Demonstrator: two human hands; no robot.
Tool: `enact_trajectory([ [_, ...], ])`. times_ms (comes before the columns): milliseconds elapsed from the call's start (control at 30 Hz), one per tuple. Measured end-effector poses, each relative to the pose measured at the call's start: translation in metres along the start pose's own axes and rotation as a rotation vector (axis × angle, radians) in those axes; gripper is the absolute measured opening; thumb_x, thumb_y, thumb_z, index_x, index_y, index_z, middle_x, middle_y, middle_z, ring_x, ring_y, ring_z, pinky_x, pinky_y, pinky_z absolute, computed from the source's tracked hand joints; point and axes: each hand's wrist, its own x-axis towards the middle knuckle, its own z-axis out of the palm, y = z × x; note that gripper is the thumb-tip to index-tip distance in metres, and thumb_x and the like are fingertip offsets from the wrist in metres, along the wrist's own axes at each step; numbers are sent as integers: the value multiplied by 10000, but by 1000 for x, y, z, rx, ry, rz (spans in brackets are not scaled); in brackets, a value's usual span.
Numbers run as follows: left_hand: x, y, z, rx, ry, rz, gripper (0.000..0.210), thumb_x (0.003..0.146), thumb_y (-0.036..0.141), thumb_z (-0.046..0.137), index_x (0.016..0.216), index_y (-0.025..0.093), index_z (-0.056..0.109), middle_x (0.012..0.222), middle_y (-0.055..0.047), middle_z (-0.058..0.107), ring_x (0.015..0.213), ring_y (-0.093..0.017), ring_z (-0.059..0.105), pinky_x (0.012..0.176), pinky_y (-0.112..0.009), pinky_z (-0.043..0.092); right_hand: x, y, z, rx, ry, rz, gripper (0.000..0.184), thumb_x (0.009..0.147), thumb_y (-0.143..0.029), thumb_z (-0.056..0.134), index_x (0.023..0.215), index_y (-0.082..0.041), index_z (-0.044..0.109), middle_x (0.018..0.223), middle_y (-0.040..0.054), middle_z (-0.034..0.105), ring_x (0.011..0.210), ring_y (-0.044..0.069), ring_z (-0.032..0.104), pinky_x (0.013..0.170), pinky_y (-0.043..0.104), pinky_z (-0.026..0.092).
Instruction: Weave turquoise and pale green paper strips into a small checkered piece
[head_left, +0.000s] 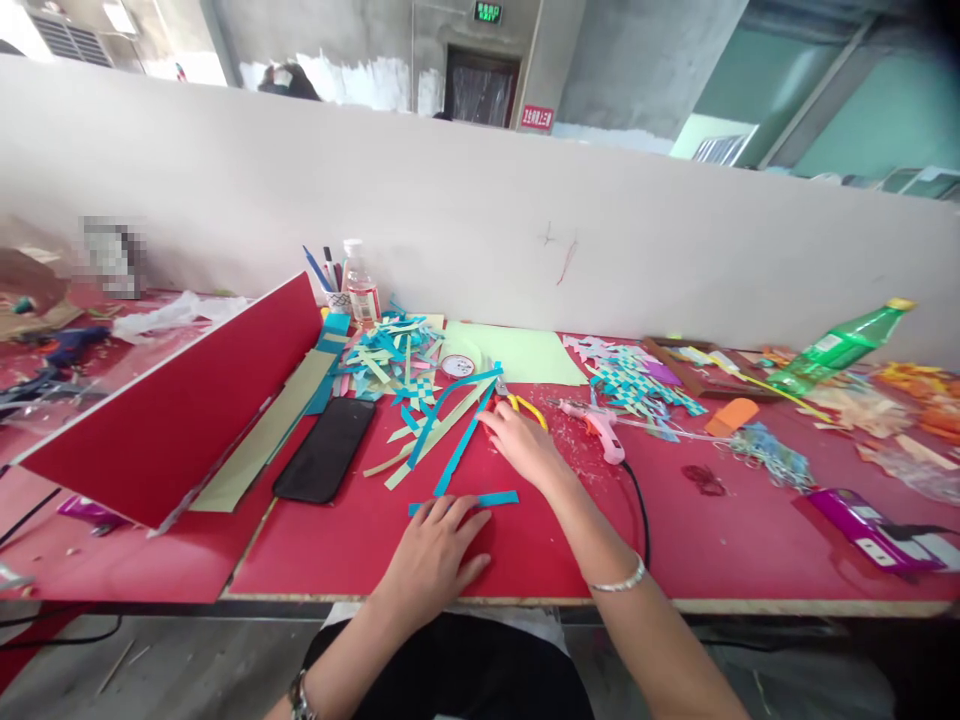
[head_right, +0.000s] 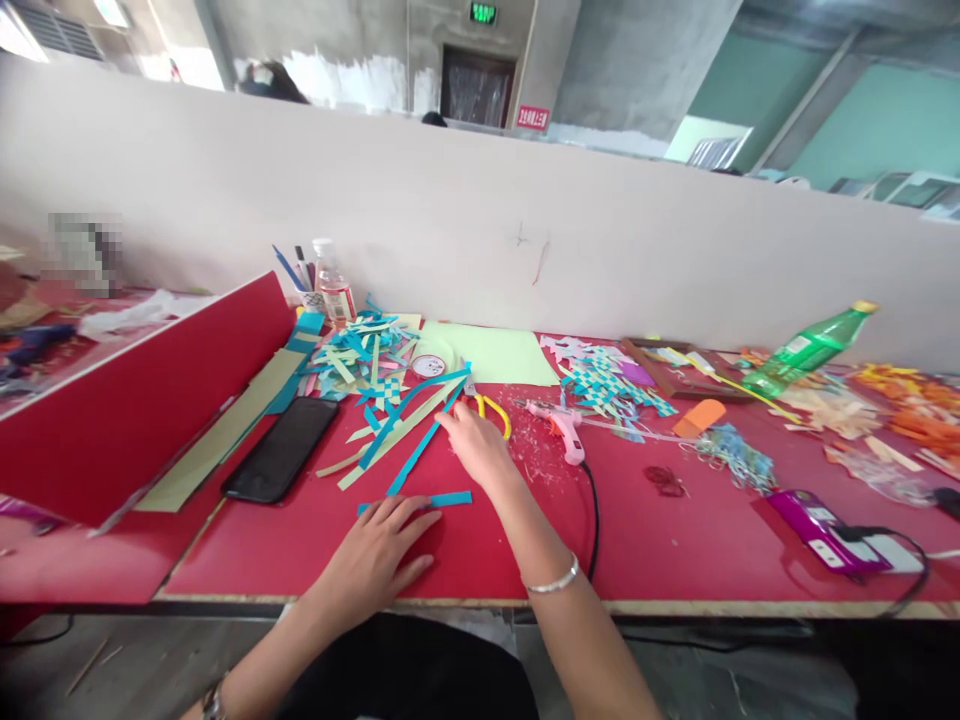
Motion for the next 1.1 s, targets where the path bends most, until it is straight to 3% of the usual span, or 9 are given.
enact_trajectory([
  [200, -5, -4, -3, -37, -15, -18, 366, 813, 306, 406, 1178, 275, 418, 1186, -21, 468, 1056, -211, 419, 882, -366, 367, 32, -4, 16, -12, 30, -3, 206, 809, -187, 410, 862, -200, 609, 905, 71, 546, 737, 150, 536, 593, 237, 367],
  [367, 0, -9, -5, -59, -47, 8, 384, 806, 334, 418, 1183, 260, 421, 1198, -33, 469, 1080, -214, 416, 902, -368, 356, 26, 4, -3, 102, 214, 49, 234, 834, -214, 365, 889, -176, 589, 915, 75, 556, 777, 146, 529, 645, 235, 386],
  [433, 5, -16, -6, -61, -58, -1, 394, 800, 334, 430, 1186, 252, 424, 1221, -40, 460, 1102, -224, 410, 944, -407, 309, 19, 7, -17, 356, 376, 69, 215, 824, -234, 380, 882, -170, 577, 841, 52, 573, 710, 130, 529, 629, 230, 396],
  [533, 16, -29, -10, -91, -75, -17, 446, 765, 301, 490, 1199, 233, 413, 1250, -67, 443, 1146, -254, 379, 991, -482, 200, 4, 4, -36, 954, 569, 119, 142, 773, -285, 466, 769, -177, 557, 629, -15, 546, 539, 93, 483, 522, 210, 379],
  [633, 27, -41, -22, -239, 34, -80, 521, 736, 288, 527, 1226, 210, 369, 1271, -103, 412, 1199, -282, 308, 1000, -517, 129, -9, -5, -48, 1417, 576, 172, 167, 738, -329, 526, 667, -181, 498, 533, -54, 489, 429, 50, 397, 426, 180, 303],
  [767, 39, -43, -40, -754, 225, -158, 585, 719, 376, 545, 1232, 226, 306, 1294, -105, 341, 1218, -257, 278, 971, -414, 271, -20, -16, -48, 1777, 517, 242, 203, 715, -321, 566, 631, -173, 455, 464, -75, 453, 380, 20, 324, 388, 160, 238],
  [933, 43, -30, -47, -1360, 328, -214, 605, 707, 360, 568, 1215, 244, 262, 1042, -57, 508, 820, -141, 551, 728, -290, 438, -24, -19, -31, 1917, 553, 367, 216, 676, -288, 599, 608, -170, 431, 443, -85, 400, 395, 20, 316, 374, 146, 225],
  [1000, 41, -27, -46, -1399, 351, -228, 464, 722, 336, 558, 1131, 219, 372, 806, 11, 536, 633, -82, 520, 639, -233, 424, -26, -20, -22, 1923, 588, 410, 195, 652, -267, 614, 646, -179, 441, 464, -92, 389, 406, 24, 327, 380, 146, 242],
  [1100, 37, -27, -43, -1294, 353, -266, 227, 719, 321, 562, 885, 176, 504, 647, 46, 481, 552, -62, 460, 567, -197, 382, -33, -24, -10, 1838, 660, 445, 165, 652, -255, 607, 737, -196, 478, 514, -90, 397, 435, 34, 353, 406, 159, 280],
])
